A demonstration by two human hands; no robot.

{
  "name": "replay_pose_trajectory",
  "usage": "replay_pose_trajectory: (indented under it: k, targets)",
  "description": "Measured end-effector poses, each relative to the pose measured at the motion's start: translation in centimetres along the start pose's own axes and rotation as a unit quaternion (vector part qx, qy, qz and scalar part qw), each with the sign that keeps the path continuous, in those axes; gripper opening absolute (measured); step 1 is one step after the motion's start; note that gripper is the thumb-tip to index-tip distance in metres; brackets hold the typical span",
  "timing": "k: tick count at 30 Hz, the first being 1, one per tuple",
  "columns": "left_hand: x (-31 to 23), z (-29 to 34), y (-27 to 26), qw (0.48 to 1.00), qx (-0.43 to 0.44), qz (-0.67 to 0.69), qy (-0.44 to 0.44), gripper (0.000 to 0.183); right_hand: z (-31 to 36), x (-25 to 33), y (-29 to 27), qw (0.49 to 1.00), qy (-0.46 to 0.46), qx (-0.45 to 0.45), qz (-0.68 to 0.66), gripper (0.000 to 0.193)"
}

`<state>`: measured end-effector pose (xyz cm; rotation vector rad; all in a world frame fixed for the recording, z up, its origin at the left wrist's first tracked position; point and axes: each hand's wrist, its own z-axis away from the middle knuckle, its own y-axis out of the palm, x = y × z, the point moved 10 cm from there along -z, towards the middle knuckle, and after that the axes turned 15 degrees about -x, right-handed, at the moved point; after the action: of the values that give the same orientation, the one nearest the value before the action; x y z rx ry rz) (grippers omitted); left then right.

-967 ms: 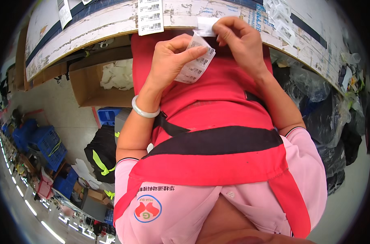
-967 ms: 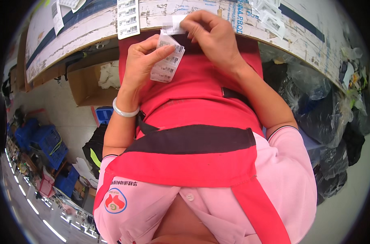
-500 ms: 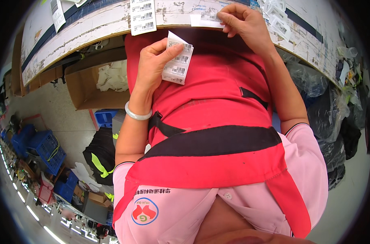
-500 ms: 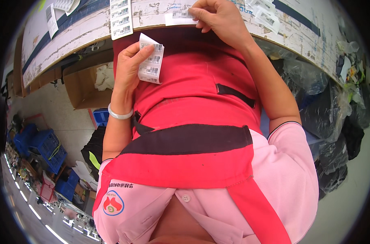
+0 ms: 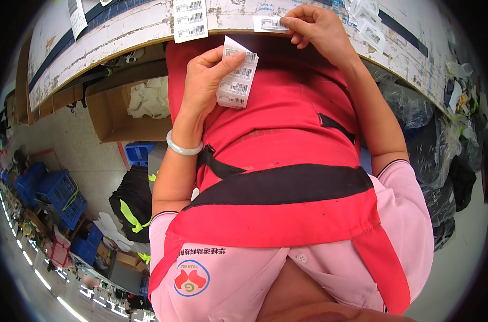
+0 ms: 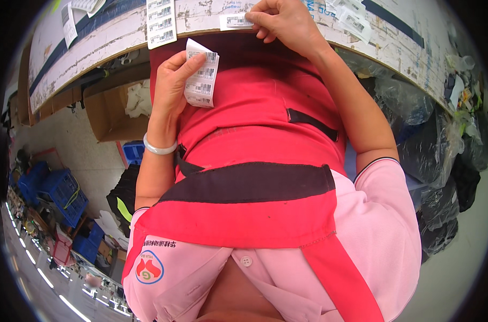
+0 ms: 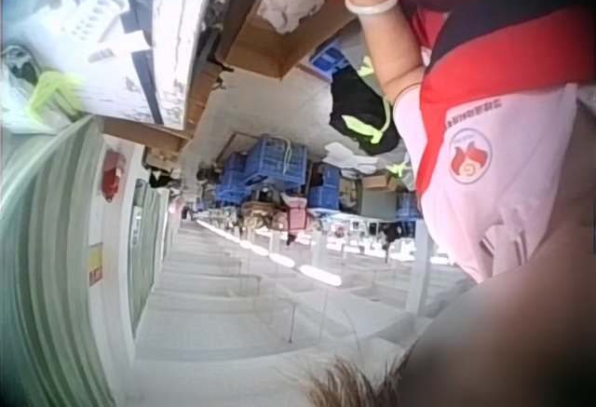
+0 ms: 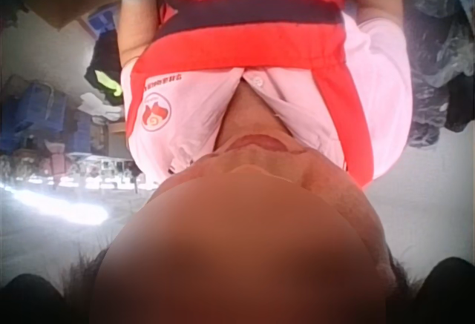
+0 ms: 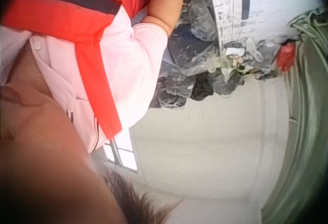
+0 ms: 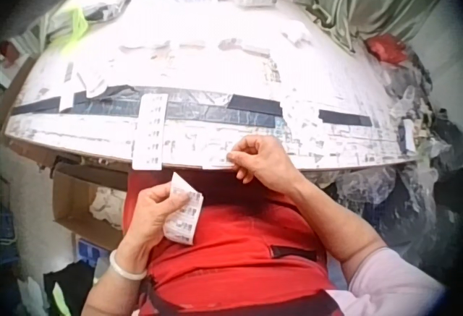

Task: Checking and folding paper labels or tags at a manufacturing workbench.

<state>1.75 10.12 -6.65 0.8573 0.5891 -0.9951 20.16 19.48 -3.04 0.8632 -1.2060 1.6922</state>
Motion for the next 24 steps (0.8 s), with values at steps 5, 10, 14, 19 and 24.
replay_pose_trajectory:
  k: [5,10,14,19,24]
  targets:
    - [0.35,-0.06,0.03,1.000,0.000,-0.002,-0.004,0.020,0.00,0.03,0.07,0.999,0.040,-0.005,-0.024,0.015]
    - [0.52,-0.05,0.20,1.000,0.003,-0.003,-0.006,0.021,-0.25,0.19,0.13,0.999,0.033,0.005,0.008,0.016]
    - [0.54,-0.02,0.28,1.000,0.007,-0.001,-0.006,0.020,-0.28,0.34,0.11,1.000,0.029,0.005,0.008,0.017]
    - [0.66,-0.08,0.11,1.000,0.003,0.003,-0.003,0.019,-0.30,0.42,0.10,1.000,0.024,0.005,0.020,0.017]
    - [0.66,0.01,0.13,1.000,0.003,0.000,-0.006,0.019,-0.27,0.41,0.16,0.999,0.026,0.003,0.020,0.017]
